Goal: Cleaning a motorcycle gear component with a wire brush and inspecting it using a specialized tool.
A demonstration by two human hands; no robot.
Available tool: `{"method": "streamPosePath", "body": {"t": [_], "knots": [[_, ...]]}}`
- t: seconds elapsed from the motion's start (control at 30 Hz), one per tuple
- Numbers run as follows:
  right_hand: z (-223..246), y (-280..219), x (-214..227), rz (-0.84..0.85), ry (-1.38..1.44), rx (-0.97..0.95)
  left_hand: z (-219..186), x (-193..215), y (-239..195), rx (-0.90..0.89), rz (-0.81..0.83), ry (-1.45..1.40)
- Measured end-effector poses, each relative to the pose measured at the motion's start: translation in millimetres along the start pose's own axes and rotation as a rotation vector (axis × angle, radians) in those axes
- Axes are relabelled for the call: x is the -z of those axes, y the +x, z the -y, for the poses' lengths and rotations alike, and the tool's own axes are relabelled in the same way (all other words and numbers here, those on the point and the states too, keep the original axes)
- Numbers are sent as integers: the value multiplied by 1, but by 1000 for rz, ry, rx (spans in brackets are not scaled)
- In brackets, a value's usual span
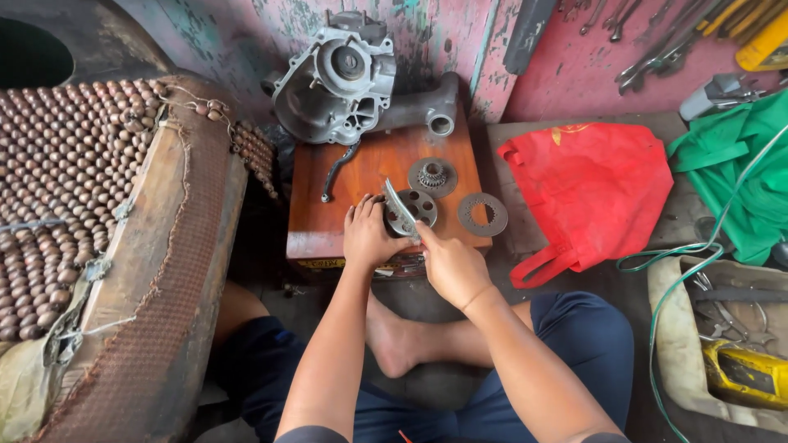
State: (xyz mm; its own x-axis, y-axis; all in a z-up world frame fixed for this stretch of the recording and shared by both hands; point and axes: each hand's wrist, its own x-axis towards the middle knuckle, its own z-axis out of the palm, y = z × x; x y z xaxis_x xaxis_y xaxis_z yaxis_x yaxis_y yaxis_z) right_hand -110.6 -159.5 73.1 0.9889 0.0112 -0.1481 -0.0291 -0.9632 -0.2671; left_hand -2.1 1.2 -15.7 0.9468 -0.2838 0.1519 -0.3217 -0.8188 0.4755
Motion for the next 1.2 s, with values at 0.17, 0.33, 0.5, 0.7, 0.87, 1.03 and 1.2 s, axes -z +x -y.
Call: {"method": "streamPosePath", "body": {"t": [0.17,0.33,0.5,0.7,0.87,1.03,1.2], "knots": [[19,27,-10,-53,-1,50,5,-8,-1,-29,-59,21],[25,16,-1,-45,3,58,7,-10,-4,-25,-80,38],[17,-18,8,2,-59,49,8,-14,-5,-21,-113,16],[18,0,2,-23,-61,45,7,-15,-8,-42,-147,66],[24,25,-8,-39,-33,29,9,-23,-7,-35,-229,81],[25,-8,3,-12,-51,21,8,-19,-7,-26,-191,63],[17,-31,0,16,-115,5,8,-17,-6,-15,-114,58]]}}
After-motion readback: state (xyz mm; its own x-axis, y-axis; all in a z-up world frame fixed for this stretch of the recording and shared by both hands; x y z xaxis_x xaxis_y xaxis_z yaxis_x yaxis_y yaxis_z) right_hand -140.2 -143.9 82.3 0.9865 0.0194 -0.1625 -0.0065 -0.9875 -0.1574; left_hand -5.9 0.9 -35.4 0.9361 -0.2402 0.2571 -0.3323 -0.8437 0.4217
